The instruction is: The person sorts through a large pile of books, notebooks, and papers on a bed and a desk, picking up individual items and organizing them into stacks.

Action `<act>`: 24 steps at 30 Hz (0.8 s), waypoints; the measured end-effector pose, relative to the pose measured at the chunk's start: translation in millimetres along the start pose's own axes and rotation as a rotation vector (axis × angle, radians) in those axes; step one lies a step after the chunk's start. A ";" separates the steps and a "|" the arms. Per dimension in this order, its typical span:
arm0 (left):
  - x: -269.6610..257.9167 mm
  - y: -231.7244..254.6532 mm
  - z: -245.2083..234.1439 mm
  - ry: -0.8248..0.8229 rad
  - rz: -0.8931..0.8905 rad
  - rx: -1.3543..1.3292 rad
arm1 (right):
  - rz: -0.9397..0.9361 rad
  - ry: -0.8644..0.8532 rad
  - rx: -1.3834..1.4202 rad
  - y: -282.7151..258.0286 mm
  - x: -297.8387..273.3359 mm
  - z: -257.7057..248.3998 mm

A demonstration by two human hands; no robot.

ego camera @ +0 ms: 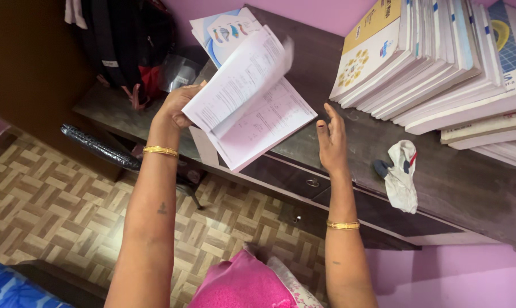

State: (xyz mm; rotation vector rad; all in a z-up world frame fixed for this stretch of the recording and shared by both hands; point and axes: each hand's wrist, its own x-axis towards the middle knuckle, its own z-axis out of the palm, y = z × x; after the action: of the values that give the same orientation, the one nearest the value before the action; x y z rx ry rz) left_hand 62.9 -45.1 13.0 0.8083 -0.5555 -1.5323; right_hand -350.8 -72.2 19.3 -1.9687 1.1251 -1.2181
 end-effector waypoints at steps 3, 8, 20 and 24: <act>-2.6 1.4 6.6 0.054 -0.028 0.029 | -0.016 -0.004 0.016 -0.7 0.1 -0.2; -29.1 2.0 36.2 0.042 0.030 0.186 | 0.013 0.000 0.003 -0.6 -0.8 -0.3; -126.5 -62.1 105.3 -0.255 0.718 2.094 | -0.384 -0.099 -0.445 -41.2 -6.9 3.3; -134.7 -60.7 96.4 -0.207 0.997 1.896 | -0.643 -0.196 -0.493 -71.0 -12.7 19.9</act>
State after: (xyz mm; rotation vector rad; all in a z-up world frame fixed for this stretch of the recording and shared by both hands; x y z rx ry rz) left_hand -49.9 84.9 51.8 1.3151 -2.2226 0.2474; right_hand -310.1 -25.6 61.6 -2.9079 0.7539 -1.0591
